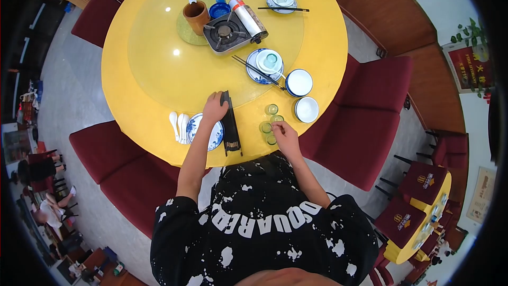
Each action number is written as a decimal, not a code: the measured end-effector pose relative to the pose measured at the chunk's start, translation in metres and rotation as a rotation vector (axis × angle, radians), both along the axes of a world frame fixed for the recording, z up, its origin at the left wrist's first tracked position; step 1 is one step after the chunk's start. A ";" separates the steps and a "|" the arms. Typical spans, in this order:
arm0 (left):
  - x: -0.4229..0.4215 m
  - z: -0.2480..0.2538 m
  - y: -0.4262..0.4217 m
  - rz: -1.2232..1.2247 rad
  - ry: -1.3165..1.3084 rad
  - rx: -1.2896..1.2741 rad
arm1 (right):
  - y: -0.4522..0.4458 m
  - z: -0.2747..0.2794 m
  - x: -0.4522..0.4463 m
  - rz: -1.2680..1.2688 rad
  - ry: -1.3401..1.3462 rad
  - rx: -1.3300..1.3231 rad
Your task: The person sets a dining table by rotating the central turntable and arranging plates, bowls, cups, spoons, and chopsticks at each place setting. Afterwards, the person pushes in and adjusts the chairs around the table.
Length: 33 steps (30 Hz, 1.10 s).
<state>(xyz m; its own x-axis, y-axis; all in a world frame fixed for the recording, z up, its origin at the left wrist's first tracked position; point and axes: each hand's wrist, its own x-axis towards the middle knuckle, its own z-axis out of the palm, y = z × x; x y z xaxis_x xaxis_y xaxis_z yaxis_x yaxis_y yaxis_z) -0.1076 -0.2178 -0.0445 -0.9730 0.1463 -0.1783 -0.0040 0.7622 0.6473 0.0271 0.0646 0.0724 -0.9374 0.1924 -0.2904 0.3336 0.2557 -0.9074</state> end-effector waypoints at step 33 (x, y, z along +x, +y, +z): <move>0.008 0.000 0.028 0.136 -0.084 -0.314 | 0.011 -0.088 -0.171 0.577 0.309 0.948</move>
